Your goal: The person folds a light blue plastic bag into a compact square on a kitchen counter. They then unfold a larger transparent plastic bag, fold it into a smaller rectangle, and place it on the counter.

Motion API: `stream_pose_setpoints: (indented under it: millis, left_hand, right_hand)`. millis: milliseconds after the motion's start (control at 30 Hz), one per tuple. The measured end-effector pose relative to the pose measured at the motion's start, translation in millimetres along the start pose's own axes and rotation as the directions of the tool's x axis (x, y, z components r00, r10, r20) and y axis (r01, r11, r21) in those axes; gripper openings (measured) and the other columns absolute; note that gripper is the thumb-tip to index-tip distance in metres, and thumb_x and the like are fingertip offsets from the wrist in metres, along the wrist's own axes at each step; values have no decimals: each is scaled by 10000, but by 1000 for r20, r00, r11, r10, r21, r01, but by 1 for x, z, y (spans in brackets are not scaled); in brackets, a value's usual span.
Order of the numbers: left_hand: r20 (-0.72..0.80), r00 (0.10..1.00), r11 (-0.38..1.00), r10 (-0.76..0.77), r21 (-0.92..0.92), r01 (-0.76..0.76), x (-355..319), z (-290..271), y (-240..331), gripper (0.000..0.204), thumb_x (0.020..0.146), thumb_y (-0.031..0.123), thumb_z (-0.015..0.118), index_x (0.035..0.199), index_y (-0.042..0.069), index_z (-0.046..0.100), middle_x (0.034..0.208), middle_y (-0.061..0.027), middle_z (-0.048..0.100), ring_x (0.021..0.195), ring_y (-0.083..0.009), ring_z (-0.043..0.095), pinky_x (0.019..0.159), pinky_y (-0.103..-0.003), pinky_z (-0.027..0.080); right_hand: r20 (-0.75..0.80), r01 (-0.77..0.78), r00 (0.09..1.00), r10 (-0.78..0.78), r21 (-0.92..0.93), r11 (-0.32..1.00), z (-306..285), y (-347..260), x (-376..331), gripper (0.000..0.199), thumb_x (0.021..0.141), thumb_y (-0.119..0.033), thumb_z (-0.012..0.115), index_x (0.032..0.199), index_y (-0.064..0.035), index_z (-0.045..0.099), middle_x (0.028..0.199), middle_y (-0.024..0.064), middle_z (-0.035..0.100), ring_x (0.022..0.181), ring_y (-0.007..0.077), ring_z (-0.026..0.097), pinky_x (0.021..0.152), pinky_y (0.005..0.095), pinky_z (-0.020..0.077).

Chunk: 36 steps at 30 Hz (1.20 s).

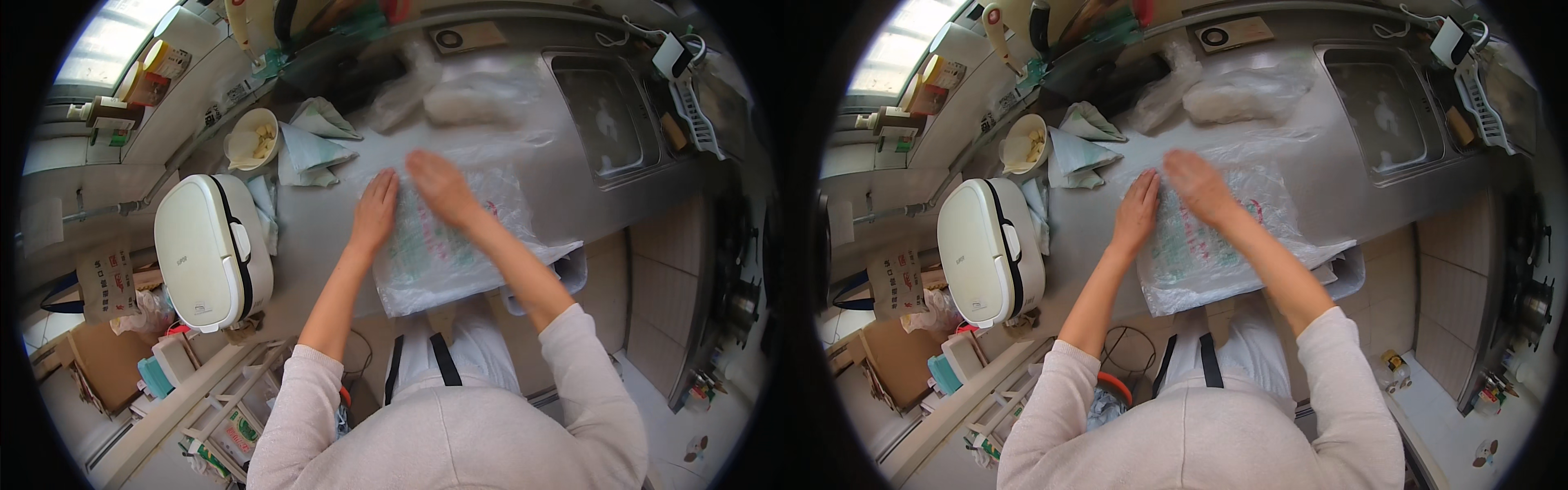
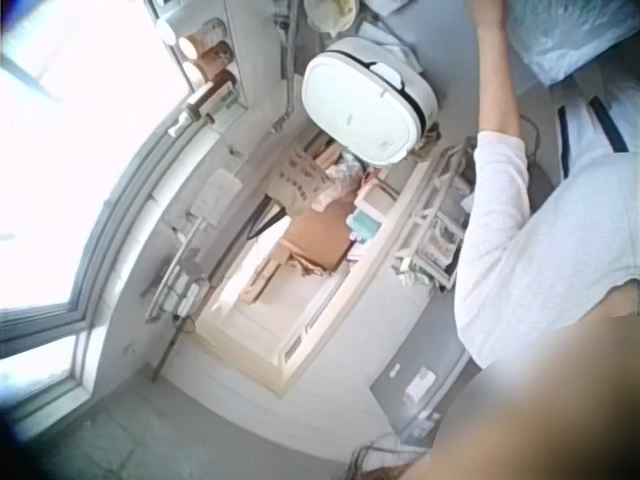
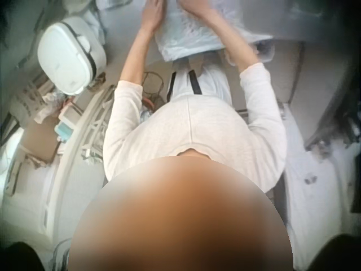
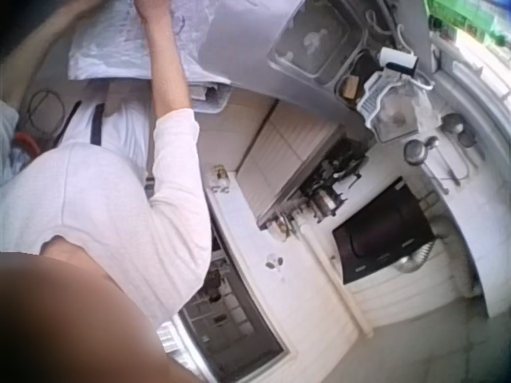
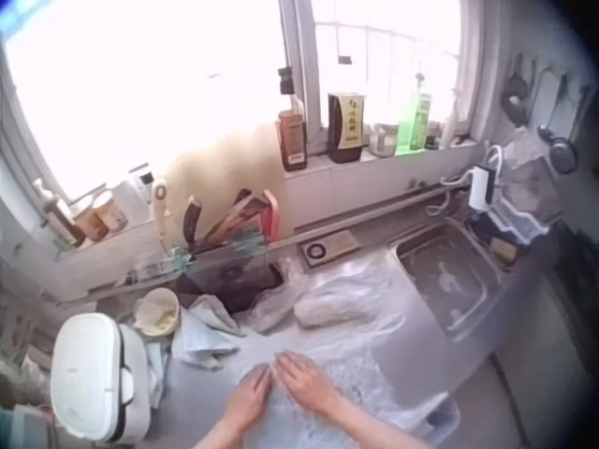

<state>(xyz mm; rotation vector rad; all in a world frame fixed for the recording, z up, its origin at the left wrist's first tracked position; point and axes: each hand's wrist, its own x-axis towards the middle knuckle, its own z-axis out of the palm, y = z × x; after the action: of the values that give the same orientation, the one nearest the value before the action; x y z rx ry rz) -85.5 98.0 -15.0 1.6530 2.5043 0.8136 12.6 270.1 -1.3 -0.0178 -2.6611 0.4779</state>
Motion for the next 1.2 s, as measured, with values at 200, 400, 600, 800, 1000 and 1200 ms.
stream_pose_setpoints:
  millis: [200,400,600,800,1000,1200]
  left_hand:
    - [148,989,971,-22,240,-14,-2,-4,-10,506,913,321,533,1386,147,485,1515,-114,336,1418,-343,244,1148,-532,174]
    - [173,985,982,-16,190,-17,-7,-7,-22,553,911,420,534,1416,207,459,1553,-100,271,1440,-356,186,1157,-533,133]
    - [222,975,990,-15,139,-17,-1,-15,-17,635,901,468,537,1447,170,408,1561,-118,247,1448,-360,160,1163,-525,118]
    - [175,983,979,-49,204,13,10,-27,-6,648,905,350,558,1460,83,356,1554,-159,243,1444,-369,179,1159,-524,145]
    - [151,970,982,-191,34,188,-50,13,21,629,940,366,498,1460,49,341,1545,-146,271,1441,-363,200,1154,-525,152]
    - [183,963,967,-196,201,159,-52,-2,30,816,834,597,568,1460,109,379,1571,-124,222,1460,-367,107,1147,-574,81]
  right_hand:
    - [247,-109,962,114,-35,993,31,1,-11,627,919,-425,506,1434,-87,393,1528,136,306,1426,311,241,1176,448,151]
    - [106,-506,796,595,-421,752,-22,77,-43,723,936,-537,447,1488,-91,308,1560,167,228,1451,323,166,1176,468,108]
    - [-62,-638,742,667,-372,674,-42,111,-70,644,952,-422,483,1431,-8,362,1521,211,286,1424,353,228,1162,474,161]
    - [48,-349,937,347,43,936,2,-33,-36,612,868,-192,597,1400,28,388,1490,177,357,1415,328,271,1159,472,196]
    - [205,-224,950,237,-85,971,31,-67,-39,597,909,-278,533,1411,8,388,1504,150,350,1425,286,266,1170,437,176]
    - [162,-371,906,391,-139,918,-11,-10,-70,610,920,-283,520,1438,-7,355,1518,141,332,1431,272,256,1176,427,168]
